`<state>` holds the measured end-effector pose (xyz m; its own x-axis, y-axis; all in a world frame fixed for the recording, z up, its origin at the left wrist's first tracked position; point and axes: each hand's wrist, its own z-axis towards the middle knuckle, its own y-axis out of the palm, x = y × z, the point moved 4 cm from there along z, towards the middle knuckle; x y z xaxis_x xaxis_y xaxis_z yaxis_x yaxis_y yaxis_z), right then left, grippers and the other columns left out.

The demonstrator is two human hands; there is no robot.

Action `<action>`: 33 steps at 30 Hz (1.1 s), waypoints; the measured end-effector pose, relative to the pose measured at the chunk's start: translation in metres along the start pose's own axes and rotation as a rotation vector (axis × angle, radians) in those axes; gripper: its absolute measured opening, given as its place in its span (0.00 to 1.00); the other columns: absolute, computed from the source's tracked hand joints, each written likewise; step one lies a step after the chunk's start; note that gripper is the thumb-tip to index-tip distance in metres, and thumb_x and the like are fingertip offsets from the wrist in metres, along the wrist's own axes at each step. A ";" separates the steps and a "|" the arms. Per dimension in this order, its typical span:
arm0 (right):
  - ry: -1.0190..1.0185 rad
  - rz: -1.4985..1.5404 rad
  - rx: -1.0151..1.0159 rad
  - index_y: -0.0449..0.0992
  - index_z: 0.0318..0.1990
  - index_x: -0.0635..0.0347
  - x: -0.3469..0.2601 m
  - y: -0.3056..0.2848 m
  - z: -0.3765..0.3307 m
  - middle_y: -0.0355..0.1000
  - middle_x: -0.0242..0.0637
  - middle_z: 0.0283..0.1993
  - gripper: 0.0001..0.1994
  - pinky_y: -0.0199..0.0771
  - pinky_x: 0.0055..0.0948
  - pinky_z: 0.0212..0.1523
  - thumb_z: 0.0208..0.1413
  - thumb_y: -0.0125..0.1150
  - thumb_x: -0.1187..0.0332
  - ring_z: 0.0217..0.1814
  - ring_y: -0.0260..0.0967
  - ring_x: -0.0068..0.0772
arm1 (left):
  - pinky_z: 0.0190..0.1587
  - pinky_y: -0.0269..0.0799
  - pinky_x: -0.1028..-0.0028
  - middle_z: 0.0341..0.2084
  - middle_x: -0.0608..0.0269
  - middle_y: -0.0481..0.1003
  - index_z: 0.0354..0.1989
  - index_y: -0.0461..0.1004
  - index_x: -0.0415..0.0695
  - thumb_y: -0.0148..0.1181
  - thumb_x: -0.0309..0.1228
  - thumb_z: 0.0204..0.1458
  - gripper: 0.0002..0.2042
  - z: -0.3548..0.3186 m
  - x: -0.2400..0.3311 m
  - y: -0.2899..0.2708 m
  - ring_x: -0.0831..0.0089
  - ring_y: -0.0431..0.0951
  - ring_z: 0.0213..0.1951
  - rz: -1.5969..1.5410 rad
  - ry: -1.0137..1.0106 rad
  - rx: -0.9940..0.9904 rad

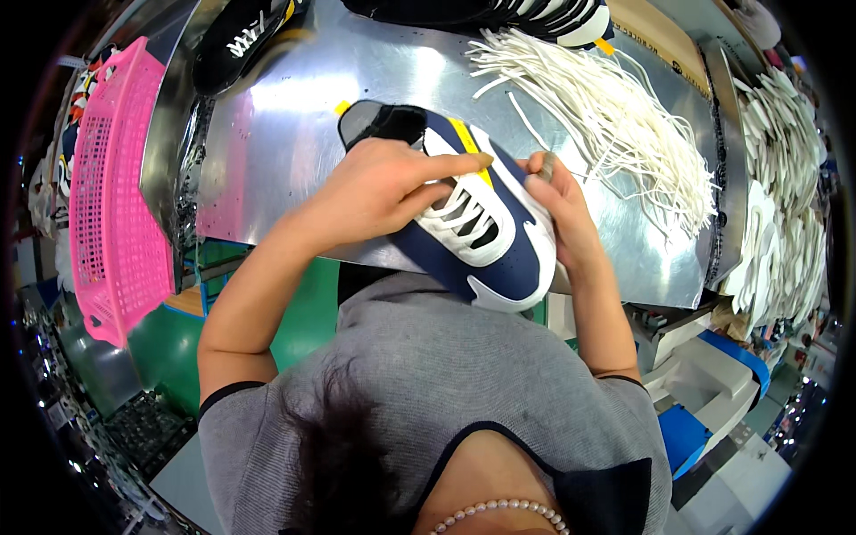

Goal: The person threads white shoelaces through the eyelets of a blue and white sneaker upper using a small metal tool, repeating the process across multiple uppers on a metal workbench.

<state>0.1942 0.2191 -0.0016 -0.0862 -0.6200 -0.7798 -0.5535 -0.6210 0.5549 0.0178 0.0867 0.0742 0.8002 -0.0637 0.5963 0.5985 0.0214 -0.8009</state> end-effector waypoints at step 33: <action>-0.094 0.363 0.105 0.63 0.41 0.53 0.035 0.024 -0.022 0.76 0.46 0.48 0.09 0.85 0.32 0.44 0.62 0.58 0.75 0.45 0.79 0.33 | 0.41 0.66 0.66 0.30 0.66 0.71 0.28 0.76 0.45 0.71 0.29 0.42 0.08 -0.025 0.027 0.030 0.63 0.69 0.36 -0.131 -0.090 0.307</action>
<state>0.1965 0.1718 -0.0094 -0.3646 -0.7409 -0.5640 -0.5546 -0.3137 0.7707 0.0563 0.0602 0.0653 0.7077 0.0023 0.7065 0.6690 0.3192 -0.6712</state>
